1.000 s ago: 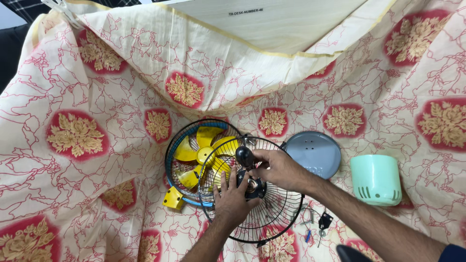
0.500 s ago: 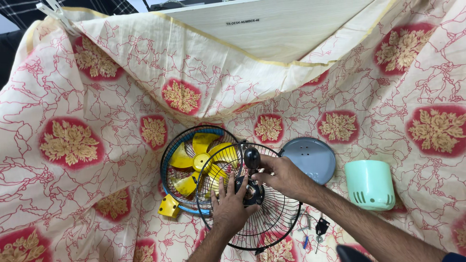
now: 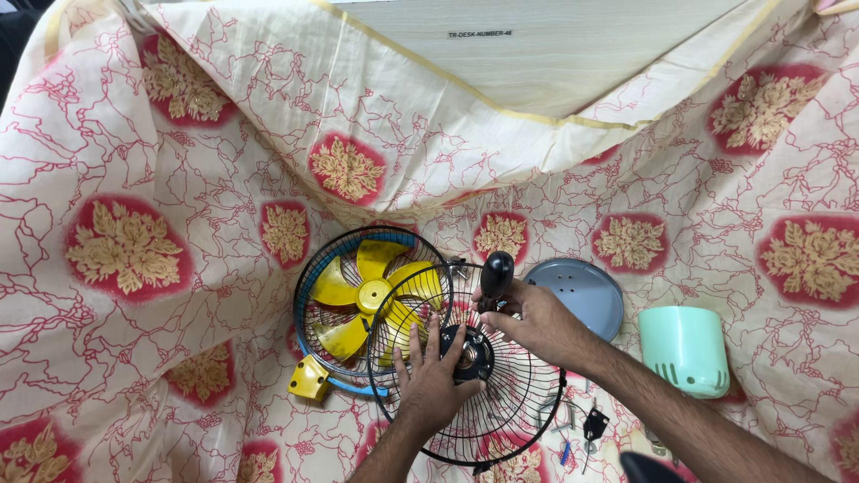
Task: The person works on a disassembled table fan laid on a bed, holding the front grill and using a screwdriver-style tool on the central hub to loosen and remove the blade nut and reposition components. They repeatedly turn the tool with both hands while steadying the fan guard and motor housing.
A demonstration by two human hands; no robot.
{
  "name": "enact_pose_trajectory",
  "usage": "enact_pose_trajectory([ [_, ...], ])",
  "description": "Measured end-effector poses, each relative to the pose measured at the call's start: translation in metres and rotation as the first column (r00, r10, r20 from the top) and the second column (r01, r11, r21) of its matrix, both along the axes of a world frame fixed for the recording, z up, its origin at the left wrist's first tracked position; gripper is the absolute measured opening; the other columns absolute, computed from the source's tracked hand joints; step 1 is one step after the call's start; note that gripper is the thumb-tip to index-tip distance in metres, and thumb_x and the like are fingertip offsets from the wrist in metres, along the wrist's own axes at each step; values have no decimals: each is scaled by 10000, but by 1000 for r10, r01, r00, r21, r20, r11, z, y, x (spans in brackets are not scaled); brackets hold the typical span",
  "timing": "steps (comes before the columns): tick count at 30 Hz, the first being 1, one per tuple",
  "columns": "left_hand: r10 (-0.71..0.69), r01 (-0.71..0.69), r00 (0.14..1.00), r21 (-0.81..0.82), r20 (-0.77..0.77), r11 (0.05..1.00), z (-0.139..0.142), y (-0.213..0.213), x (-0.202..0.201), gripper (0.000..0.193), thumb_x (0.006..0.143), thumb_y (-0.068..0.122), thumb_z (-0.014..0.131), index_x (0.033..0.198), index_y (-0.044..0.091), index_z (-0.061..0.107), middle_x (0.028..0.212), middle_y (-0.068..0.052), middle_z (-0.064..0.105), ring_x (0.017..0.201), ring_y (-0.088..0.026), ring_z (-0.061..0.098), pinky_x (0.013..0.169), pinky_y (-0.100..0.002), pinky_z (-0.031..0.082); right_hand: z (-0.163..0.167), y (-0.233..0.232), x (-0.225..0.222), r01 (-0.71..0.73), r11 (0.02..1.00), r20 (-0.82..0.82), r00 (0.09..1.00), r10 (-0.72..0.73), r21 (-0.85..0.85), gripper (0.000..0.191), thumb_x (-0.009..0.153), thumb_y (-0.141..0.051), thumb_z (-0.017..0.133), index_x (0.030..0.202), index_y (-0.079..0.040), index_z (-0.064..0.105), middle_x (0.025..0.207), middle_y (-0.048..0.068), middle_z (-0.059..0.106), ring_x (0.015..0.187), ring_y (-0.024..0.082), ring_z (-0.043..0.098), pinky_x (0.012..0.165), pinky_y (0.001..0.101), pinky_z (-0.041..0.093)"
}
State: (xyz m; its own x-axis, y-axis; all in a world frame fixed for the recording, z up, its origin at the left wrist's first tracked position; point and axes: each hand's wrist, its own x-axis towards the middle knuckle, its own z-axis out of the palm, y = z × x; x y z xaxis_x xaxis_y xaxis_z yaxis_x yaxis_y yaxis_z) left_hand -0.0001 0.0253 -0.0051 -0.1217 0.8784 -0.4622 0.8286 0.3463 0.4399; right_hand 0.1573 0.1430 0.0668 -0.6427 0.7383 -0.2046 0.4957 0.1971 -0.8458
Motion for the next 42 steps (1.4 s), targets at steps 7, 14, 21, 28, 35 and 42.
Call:
enact_pose_trajectory([
  [7,-26,25,1000,37,15,999,-5,-1,1,983,869,592,712,1639,386,137,1741,-79,-127,1582,-368,-196,1230,-662,-133,3,-5,-4,3,982,138,990,-30,190,409,870,-271,753,1219,-68,683,1003,114,820,945,204,790,903,402,612],
  [14,-45,45,999,35,-7,998,-7,1,0,983,872,594,715,1637,382,134,1739,-67,-147,1583,-361,-191,1234,-655,-134,3,-13,-9,74,977,147,984,-105,201,420,840,-297,773,1176,-63,677,982,125,821,960,221,798,920,406,611],
  [21,-11,12,1000,99,-10,995,-13,-1,3,1009,855,597,733,1639,345,151,1743,-72,-103,1586,-368,-159,1236,-652,-112,-5,-9,-3,116,985,48,991,-123,128,437,858,-258,766,1226,-50,655,1036,113,794,952,209,780,876,376,634],
  [28,4,8,994,105,-109,994,-17,-2,10,1012,862,607,716,1637,343,121,1738,-83,-107,1581,-380,-141,1230,-667,-83,-3,13,4,-77,997,-101,992,74,-30,411,891,-135,693,1290,-50,640,1182,58,750,1089,161,717,940,340,600],
  [35,15,0,991,119,-129,993,-16,-3,11,1007,878,611,706,1643,337,111,1736,-92,-92,1579,-396,-120,1232,-670,-68,6,8,-2,-125,987,-23,991,128,103,351,886,-161,726,1216,-45,693,1112,86,796,1031,152,756,933,339,601],
  [42,12,-4,988,49,-155,999,-5,1,12,1020,864,630,705,1643,358,105,1741,-79,-95,1582,-380,-137,1239,-661,-64,4,0,-5,9,930,194,977,-85,366,513,827,-414,858,1109,-20,688,908,126,775,870,204,783,814,361,631],
])
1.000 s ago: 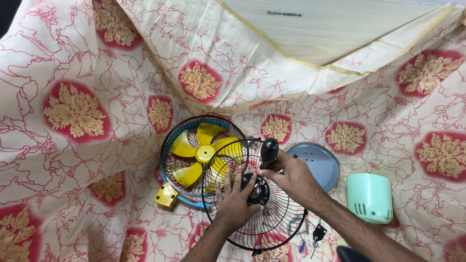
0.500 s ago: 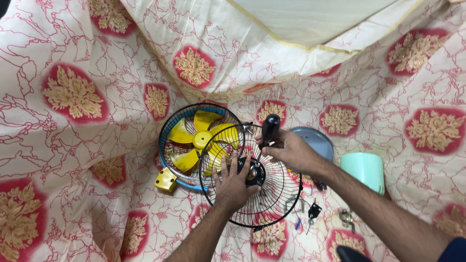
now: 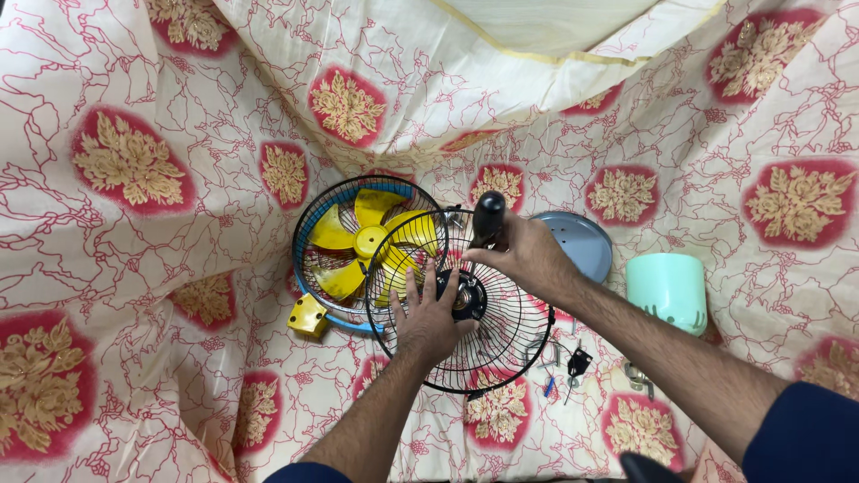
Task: The person works on a disassembled table fan laid on a bed, holding the front grill and using a screwdriver-style tool on the central hub to loosen and remove the blade nut and reposition components. They repeatedly turn the tool with both hands while steadying the fan guard and motor housing.
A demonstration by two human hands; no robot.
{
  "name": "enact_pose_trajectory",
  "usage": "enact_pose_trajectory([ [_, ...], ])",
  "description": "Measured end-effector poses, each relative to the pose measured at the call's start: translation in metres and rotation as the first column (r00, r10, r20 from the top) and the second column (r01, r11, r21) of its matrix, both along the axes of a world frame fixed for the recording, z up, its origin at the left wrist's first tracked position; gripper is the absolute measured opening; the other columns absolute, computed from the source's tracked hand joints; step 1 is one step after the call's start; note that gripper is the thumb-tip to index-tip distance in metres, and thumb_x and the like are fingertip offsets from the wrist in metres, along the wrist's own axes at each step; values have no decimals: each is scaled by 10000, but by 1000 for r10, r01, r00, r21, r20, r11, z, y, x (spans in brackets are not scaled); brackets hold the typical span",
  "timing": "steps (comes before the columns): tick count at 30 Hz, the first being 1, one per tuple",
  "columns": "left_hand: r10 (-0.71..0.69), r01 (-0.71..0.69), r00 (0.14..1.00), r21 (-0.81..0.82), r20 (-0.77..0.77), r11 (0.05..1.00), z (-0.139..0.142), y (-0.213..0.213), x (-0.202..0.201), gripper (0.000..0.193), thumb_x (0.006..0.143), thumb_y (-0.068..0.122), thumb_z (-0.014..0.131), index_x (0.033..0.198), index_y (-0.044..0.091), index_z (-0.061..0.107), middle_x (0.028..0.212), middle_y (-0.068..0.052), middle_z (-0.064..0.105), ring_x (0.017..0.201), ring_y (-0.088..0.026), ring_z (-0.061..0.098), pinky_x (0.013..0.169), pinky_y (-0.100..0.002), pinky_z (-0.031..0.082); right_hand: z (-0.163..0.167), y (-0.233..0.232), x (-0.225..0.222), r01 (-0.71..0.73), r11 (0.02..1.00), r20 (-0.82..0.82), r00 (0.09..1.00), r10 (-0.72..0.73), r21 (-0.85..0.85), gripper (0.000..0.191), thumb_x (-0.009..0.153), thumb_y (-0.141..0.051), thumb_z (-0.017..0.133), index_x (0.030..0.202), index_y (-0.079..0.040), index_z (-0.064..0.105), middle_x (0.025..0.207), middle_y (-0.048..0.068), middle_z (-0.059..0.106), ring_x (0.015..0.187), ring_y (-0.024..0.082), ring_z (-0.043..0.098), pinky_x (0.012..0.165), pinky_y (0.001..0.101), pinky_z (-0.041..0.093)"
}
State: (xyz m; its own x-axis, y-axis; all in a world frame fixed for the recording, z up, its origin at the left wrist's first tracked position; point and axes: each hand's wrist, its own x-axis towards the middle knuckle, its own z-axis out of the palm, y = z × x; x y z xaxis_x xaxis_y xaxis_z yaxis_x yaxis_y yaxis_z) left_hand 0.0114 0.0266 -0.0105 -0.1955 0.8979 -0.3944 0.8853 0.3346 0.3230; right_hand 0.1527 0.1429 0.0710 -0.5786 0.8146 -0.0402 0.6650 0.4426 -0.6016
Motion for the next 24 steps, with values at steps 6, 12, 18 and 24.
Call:
enact_pose_trajectory([
  [6,-100,100,990,-1,-96,995,17,4,-6,1095,841,664,727,1650,307,81,1738,-123,-84,1586,-384,-138,1238,-669,-34,6,9,-4,-129,979,-100,988,114,-159,465,844,-351,821,1211,-87,712,1018,117,787,956,196,758,836,329,609],
  [12,-172,167,983,-83,-66,982,25,19,-10,1220,797,690,759,1660,285,-2,1739,-116,-145,1581,-367,-189,1242,-662,-37,18,19,-5,-231,887,-128,972,196,-399,404,878,-184,737,1269,-108,670,1159,54,755,1058,145,745,849,317,673],
  [18,-177,171,984,-156,-26,973,23,26,-12,1218,783,713,743,1654,352,-28,1735,-75,-216,1575,-344,-234,1245,-657,-65,10,16,-5,-227,931,-132,972,196,-287,420,889,-220,740,1272,-70,657,1146,72,792,1033,146,762,895,321,640],
  [24,-168,166,986,-146,-1,975,17,28,-14,1254,772,704,757,1653,361,-67,1730,-67,-230,1571,-334,-247,1241,-660,-76,8,9,-8,-73,990,40,996,78,-125,522,841,-388,805,1217,-49,676,1028,130,814,962,175,790,917,352,626],
])
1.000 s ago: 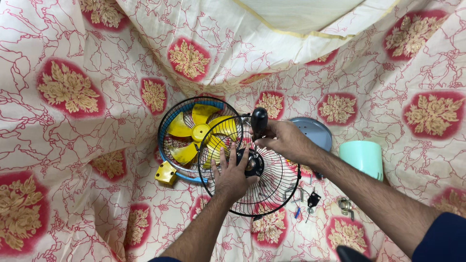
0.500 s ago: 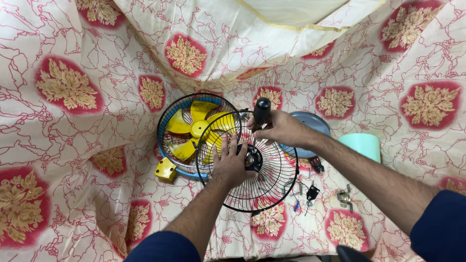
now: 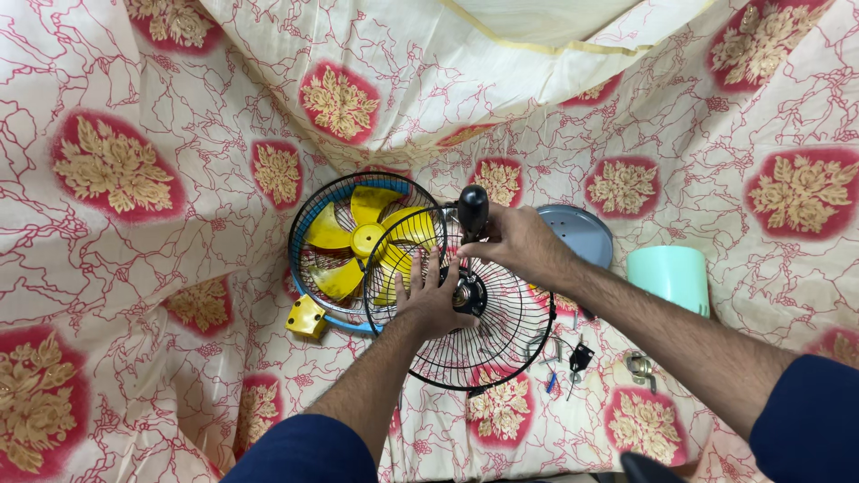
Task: The person works on a disassembled table fan laid on a bed, holding the front grill and using a screwdriver-style tool on the central hub to loosen and remove the blade nut and reposition components. They repeatedly turn the tool with both hands while steadying the fan guard and motor housing.
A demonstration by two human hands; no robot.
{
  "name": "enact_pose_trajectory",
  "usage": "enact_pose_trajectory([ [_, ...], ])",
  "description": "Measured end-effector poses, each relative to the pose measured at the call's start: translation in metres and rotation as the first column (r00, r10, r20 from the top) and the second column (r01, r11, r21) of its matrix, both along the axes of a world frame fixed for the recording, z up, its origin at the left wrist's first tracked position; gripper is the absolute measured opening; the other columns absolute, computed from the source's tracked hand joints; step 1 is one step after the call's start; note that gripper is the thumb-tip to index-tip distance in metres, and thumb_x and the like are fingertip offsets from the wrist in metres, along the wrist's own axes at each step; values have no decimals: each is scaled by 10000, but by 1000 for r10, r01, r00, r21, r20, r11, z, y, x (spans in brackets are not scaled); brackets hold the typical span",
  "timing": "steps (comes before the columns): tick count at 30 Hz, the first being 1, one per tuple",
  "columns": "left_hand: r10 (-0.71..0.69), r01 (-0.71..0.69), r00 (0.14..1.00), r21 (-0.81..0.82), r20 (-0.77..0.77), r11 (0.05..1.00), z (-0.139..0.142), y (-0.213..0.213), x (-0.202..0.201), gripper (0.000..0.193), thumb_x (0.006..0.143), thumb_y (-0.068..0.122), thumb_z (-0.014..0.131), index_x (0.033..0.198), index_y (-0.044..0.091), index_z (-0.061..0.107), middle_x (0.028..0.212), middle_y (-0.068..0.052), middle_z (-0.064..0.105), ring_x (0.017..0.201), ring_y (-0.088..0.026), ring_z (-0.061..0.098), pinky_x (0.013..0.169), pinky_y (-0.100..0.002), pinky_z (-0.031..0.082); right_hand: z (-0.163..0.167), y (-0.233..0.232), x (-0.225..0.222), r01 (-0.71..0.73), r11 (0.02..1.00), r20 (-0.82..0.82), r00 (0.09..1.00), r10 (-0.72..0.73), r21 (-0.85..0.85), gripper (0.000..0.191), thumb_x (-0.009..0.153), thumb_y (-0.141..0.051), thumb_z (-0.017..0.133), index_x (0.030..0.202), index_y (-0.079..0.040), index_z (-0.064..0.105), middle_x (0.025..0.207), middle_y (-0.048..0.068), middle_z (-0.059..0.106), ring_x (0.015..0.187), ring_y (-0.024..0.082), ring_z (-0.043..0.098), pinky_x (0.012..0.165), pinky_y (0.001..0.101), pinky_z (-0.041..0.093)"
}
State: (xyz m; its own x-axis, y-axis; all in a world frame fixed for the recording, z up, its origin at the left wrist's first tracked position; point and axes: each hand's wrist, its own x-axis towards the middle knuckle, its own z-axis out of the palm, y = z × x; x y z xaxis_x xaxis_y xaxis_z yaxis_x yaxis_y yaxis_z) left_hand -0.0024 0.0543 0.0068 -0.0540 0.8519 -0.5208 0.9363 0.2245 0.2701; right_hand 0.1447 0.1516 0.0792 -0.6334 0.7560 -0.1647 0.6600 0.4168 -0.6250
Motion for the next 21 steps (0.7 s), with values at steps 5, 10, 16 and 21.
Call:
enact_pose_trajectory([
  [5,3,-3,1000,7,2,1000,-6,-1,0,1268,763,709,769,1654,348,-57,1730,-75,-235,1569,-338,-255,1242,-657,-79,0,1,-10,-9,999,-42,999,10,33,499,868,-366,797,1228,-53,652,1018,126,793,956,175,764,885,351,618],
  [10,32,-31,999,-27,11,999,-12,1,1,1248,764,708,768,1654,346,-29,1731,-85,-247,1564,-335,-294,1240,-650,-102,0,15,-7,-112,954,-201,978,56,-278,400,878,-226,736,1244,-76,672,1084,103,766,952,173,758,829,352,658],
  [16,54,-54,998,-7,42,999,-17,0,1,1239,790,698,748,1657,325,-54,1724,-98,-256,1553,-343,-304,1229,-654,-124,0,24,-1,-202,941,-194,969,152,-270,399,878,-167,736,1263,-75,682,1128,71,779,1032,149,761,899,337,649],
  [21,65,-64,997,-23,35,998,-16,1,2,1231,793,703,739,1654,330,-58,1727,-87,-251,1561,-331,-282,1235,-647,-122,0,10,3,-180,984,-157,972,175,-15,427,861,-249,777,1231,-51,700,1028,114,806,991,175,784,931,351,597],
])
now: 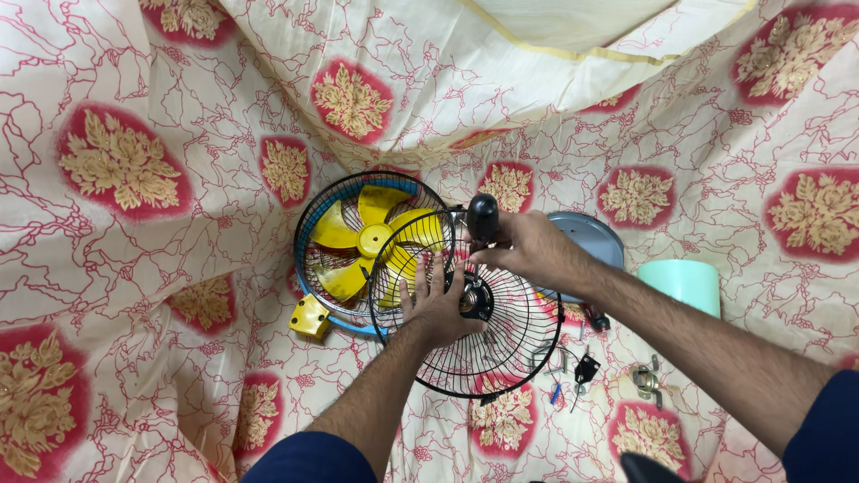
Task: The person works on a disassembled table fan laid on a bed, holding the front grill and using a screwdriver-style tool on the central hub to loosen and remove the blade nut and reposition components. They repeatedly turn the tool with both hands while steadying the fan guard and motor housing.
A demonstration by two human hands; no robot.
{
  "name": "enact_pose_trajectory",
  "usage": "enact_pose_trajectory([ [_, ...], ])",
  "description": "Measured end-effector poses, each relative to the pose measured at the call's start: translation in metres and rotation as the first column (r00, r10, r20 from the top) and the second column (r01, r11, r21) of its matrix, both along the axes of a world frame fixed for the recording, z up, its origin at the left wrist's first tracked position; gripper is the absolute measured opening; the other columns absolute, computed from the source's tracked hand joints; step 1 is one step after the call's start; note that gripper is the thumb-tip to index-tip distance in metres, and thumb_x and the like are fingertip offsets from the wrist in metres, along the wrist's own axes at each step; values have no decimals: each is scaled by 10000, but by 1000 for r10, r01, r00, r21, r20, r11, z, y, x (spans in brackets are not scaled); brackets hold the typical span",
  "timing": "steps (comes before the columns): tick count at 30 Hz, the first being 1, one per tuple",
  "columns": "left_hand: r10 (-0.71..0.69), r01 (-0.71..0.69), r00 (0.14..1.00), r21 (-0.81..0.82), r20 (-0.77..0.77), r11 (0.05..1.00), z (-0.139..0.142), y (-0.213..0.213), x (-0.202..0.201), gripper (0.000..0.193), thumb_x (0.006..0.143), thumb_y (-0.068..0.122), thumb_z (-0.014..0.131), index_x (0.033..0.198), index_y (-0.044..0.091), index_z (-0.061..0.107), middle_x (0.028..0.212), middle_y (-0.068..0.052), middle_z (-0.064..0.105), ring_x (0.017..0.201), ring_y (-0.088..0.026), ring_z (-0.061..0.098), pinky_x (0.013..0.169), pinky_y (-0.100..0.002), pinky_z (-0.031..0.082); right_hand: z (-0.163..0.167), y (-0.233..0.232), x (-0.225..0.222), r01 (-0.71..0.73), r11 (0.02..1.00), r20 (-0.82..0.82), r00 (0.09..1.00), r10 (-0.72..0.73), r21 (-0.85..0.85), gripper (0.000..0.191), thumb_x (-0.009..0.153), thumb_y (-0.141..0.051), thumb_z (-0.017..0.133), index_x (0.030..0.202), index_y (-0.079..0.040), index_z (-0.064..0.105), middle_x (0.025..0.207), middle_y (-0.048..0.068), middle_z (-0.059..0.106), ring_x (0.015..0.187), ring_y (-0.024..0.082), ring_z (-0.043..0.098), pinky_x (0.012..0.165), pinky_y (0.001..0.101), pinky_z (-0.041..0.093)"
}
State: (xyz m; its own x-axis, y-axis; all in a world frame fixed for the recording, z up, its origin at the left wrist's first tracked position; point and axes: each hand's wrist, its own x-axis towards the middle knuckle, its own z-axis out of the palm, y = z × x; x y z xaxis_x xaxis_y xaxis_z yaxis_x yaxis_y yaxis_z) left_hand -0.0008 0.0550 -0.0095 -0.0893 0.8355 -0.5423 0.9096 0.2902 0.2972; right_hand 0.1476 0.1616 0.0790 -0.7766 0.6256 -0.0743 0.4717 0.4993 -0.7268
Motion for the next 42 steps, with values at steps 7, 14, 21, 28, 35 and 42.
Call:
enact_pose_trajectory([
  [7,9,-9,1000,2,-1,1000,-1,0,2,1258,778,716,748,1657,318,-61,1729,-87,-230,1562,-347,-262,1240,-644,-123,-3,-15,-4,173,971,142,970,-197,165,444,874,-405,788,1042,-2,705,887,124,792,836,202,790,802,373,646],
  [14,5,-5,1000,26,24,1000,-14,2,2,1240,760,708,765,1660,320,5,1729,-96,-228,1560,-336,-291,1229,-656,-128,0,3,-3,70,965,71,996,-53,-254,408,858,-225,745,1230,-69,686,1141,69,770,1052,165,740,922,362,616],
  [21,9,-11,999,55,34,998,-25,3,1,1231,755,698,774,1657,321,28,1732,-86,-225,1561,-342,-283,1230,-649,-139,-1,4,1,-62,969,-56,997,50,-239,464,857,-183,748,1281,-26,646,1192,107,784,1092,168,752,988,346,589],
  [28,-2,0,999,51,33,999,-24,4,1,1251,750,698,779,1659,326,5,1732,-72,-223,1567,-334,-271,1233,-641,-140,0,-19,-6,175,970,113,974,-195,171,502,804,-393,841,1089,-3,704,864,133,786,812,205,787,767,381,633],
  [35,5,-6,999,38,31,999,-21,3,3,1256,752,696,775,1657,337,-18,1731,-69,-234,1565,-339,-269,1233,-641,-145,-1,-14,-11,167,985,166,973,-158,-45,387,872,-342,777,1110,-46,705,973,131,784,899,203,769,808,359,631],
  [42,2,-4,1000,56,29,998,-20,3,2,1257,741,708,775,1658,337,1,1729,-86,-226,1566,-353,-268,1230,-647,-137,19,6,-3,17,954,143,989,27,-299,404,863,-129,715,1264,-87,689,1162,69,782,1046,146,736,870,346,638],
])
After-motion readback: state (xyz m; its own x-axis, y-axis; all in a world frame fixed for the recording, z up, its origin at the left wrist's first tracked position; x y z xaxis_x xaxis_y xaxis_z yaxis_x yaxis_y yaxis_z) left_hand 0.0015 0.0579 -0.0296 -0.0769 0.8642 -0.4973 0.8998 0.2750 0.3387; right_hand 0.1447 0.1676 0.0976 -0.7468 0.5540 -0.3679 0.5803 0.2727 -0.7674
